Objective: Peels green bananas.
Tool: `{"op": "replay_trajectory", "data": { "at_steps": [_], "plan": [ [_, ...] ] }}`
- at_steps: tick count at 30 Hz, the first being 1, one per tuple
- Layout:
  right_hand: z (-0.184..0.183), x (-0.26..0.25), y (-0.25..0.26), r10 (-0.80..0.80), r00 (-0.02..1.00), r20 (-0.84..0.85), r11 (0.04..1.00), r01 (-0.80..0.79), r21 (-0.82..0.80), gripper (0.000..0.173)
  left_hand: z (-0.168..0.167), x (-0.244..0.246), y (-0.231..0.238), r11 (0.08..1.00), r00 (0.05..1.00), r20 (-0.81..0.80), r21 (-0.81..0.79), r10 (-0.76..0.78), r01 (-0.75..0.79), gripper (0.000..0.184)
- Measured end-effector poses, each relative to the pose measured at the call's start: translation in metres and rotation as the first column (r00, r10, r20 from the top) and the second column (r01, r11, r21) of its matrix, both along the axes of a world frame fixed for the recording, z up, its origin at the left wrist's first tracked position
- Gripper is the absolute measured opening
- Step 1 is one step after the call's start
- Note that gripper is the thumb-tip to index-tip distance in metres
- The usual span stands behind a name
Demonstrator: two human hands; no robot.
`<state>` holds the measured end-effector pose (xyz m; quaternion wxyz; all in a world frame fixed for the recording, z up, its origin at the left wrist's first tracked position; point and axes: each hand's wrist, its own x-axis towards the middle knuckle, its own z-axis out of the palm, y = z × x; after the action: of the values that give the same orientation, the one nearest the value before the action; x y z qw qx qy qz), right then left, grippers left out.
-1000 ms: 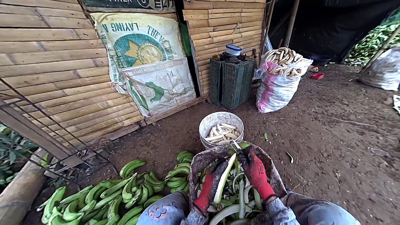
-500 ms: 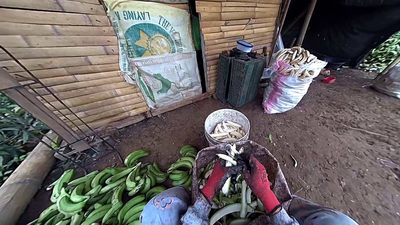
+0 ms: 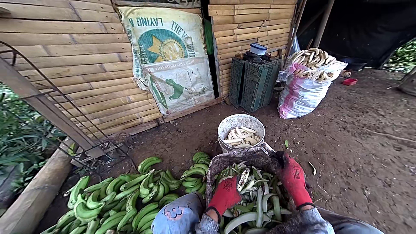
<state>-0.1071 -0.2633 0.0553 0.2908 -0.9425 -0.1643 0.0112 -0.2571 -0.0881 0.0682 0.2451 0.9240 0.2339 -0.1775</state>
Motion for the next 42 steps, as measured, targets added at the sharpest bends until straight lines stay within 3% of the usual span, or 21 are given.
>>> {"op": "replay_trajectory", "data": {
  "at_steps": [2, 4, 5, 7, 8, 11, 13, 15, 17, 20, 22, 24, 27, 29, 31, 33, 35, 37, 39, 40, 42],
  "plan": [
    [-0.008, -0.014, 0.003, 0.094, 0.995, 0.046, 0.992, -0.098, 0.083, 0.042, -0.001, 0.006, 0.008, 0.987, 0.991, 0.093, -0.139, 0.099, -0.086, 0.078],
    [-0.019, -0.028, 0.006, 0.161, 0.974, 0.158, 0.940, -0.200, 0.276, 0.038, -0.005, 0.006, 0.013, 0.887, 0.879, 0.339, -0.428, 0.335, -0.173, 0.052],
    [-0.025, -0.035, 0.009, 0.187, 0.952, 0.242, 0.887, -0.270, 0.374, 0.035, -0.009, 0.006, 0.014, 0.781, 0.764, 0.426, -0.604, 0.485, -0.159, 0.037],
    [-0.030, -0.048, 0.012, 0.268, 0.889, 0.372, 0.765, -0.431, 0.479, 0.032, -0.012, 0.009, 0.020, 0.436, 0.614, 0.343, -0.900, 0.711, -0.002, 0.040],
    [-0.030, -0.054, 0.013, 0.337, 0.847, 0.412, 0.707, -0.516, 0.483, 0.031, -0.014, 0.011, 0.024, 0.292, 0.573, 0.301, -0.950, 0.763, 0.109, 0.043],
    [-0.036, -0.066, 0.011, 0.527, 0.679, 0.511, 0.612, -0.721, 0.325, 0.032, -0.014, 0.013, 0.027, -0.056, 0.557, 0.133, -0.950, 0.820, 0.308, 0.055],
    [-0.036, -0.065, 0.008, 0.563, 0.611, 0.557, 0.618, -0.758, 0.208, 0.032, -0.014, 0.010, 0.028, -0.178, 0.609, 0.068, -0.925, 0.790, 0.335, 0.058],
    [-0.031, -0.061, 0.006, 0.549, 0.555, 0.626, 0.666, -0.742, 0.073, 0.030, -0.017, 0.011, 0.028, -0.136, 0.624, 0.121, -0.928, 0.772, 0.348, 0.057],
    [-0.031, -0.059, 0.009, 0.497, 0.557, 0.665, 0.741, -0.672, 0.009, 0.030, -0.018, 0.014, 0.024, 0.055, 0.587, 0.251, -0.942, 0.770, 0.332, 0.049],
    [-0.026, -0.055, 0.020, 0.356, 0.739, 0.572, 0.859, -0.499, 0.110, 0.035, -0.021, 0.004, 0.006, 0.478, 0.504, 0.499, -0.859, 0.705, 0.182, 0.032],
    [-0.009, -0.046, 0.023, 0.246, 0.912, 0.329, 0.935, -0.313, 0.168, 0.041, -0.009, -0.006, -0.013, 0.667, 0.553, 0.550, -0.745, 0.625, -0.013, 0.038],
    [0.001, -0.028, 0.022, 0.134, 0.980, 0.145, 0.974, -0.157, 0.161, 0.044, 0.003, -0.008, -0.025, 0.770, 0.624, 0.554, -0.625, 0.550, -0.124, 0.042],
    [-0.003, -0.017, 0.014, 0.114, 0.986, 0.124, 0.892, -0.156, 0.425, 0.034, 0.004, -0.003, -0.015, 0.852, 0.710, 0.505, -0.450, 0.490, -0.268, 0.046],
    [0.005, -0.027, 0.010, 0.244, 0.968, 0.053, 0.733, -0.220, 0.644, 0.028, 0.003, -0.002, -0.009, 0.905, 0.755, 0.511, -0.330, 0.411, -0.269, 0.045],
    [0.020, -0.041, 0.006, 0.412, 0.904, -0.111, 0.569, -0.160, 0.807, 0.025, 0.005, -0.002, -0.009, 0.942, 0.782, 0.527, -0.229, 0.333, -0.246, 0.042],
    [0.027, -0.050, -0.001, 0.551, 0.785, -0.283, 0.520, -0.058, 0.852, 0.027, 0.007, -0.003, -0.011, 0.958, 0.815, 0.504, -0.158, 0.287, -0.240, 0.042],
    [0.020, -0.051, -0.006, 0.621, 0.646, -0.444, 0.612, -0.046, 0.790, 0.031, 0.010, -0.003, -0.012, 0.968, 0.821, 0.512, -0.110, 0.251, -0.228, 0.041],
    [-0.006, -0.049, -0.002, 0.549, 0.606, -0.576, 0.812, -0.222, 0.540, 0.037, 0.013, -0.006, -0.015, 0.967, 0.798, 0.547, -0.113, 0.253, -0.229, 0.039],
    [-0.041, -0.046, 0.004, 0.408, 0.655, -0.636, 0.897, -0.417, 0.146, 0.044, 0.015, -0.011, -0.020, 0.959, 0.676, 0.681, -0.163, 0.280, -0.233, 0.035],
    [-0.057, -0.047, 0.008, 0.352, 0.675, -0.649, 0.899, -0.437, 0.033, 0.048, 0.016, -0.014, -0.020, 0.960, 0.600, 0.753, -0.166, 0.271, -0.225, 0.033],
    [-0.063, -0.048, 0.013, 0.322, 0.699, -0.638, 0.898, -0.439, -0.028, 0.049, 0.019, -0.014, -0.014, 0.971, 0.449, 0.867, -0.146, 0.217, -0.188, 0.031]
  ]
}}
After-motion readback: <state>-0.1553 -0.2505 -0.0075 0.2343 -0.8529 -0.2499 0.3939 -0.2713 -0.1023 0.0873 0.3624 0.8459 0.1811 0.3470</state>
